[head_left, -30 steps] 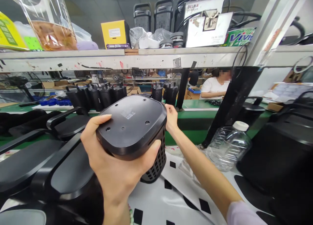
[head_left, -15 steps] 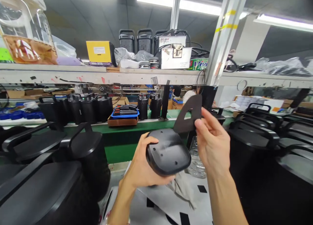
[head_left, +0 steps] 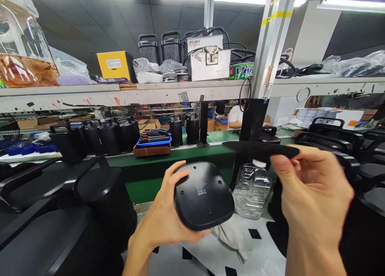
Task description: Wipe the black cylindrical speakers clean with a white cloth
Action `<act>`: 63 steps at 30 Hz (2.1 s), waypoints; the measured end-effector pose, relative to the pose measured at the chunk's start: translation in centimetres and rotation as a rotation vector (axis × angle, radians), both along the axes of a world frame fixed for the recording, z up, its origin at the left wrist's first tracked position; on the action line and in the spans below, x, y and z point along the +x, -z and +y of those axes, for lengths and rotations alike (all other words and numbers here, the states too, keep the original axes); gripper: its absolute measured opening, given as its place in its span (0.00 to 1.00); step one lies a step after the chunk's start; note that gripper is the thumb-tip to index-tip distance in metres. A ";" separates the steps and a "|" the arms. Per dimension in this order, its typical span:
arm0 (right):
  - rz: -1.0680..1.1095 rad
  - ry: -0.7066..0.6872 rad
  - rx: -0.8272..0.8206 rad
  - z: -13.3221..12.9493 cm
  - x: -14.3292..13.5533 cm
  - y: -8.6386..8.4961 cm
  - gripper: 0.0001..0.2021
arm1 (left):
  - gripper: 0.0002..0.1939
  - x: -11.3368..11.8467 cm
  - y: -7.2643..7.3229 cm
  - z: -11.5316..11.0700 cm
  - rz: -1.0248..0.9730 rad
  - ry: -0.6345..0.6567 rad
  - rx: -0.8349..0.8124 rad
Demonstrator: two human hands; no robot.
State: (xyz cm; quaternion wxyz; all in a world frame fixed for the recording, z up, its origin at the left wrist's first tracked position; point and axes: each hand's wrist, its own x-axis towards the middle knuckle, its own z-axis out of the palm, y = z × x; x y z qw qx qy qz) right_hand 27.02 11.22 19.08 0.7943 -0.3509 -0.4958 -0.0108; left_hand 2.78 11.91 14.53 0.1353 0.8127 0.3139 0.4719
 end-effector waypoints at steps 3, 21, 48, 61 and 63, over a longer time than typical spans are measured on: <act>0.098 -0.028 0.054 -1.3 -0.4 -0.2 0.14 | 0.53 0.1 0.0 -0.4 0.045 0.010 0.003; 0.078 -0.394 -0.618 -5.4 -1.5 0.0 0.21 | 0.72 0.7 -0.2 -2.5 0.166 -0.041 -0.160; 0.181 -0.601 -0.647 -4.8 -3.9 3.1 0.16 | 0.67 -0.3 1.4 -2.7 0.122 -0.036 -0.126; 0.144 -0.601 -0.633 -5.0 -4.0 3.1 0.14 | 0.66 -0.3 1.8 -2.5 0.086 -0.017 -0.077; 0.138 -0.597 -0.629 -5.0 -4.0 3.1 0.14 | 0.66 -0.3 1.8 -2.5 0.089 -0.016 -0.081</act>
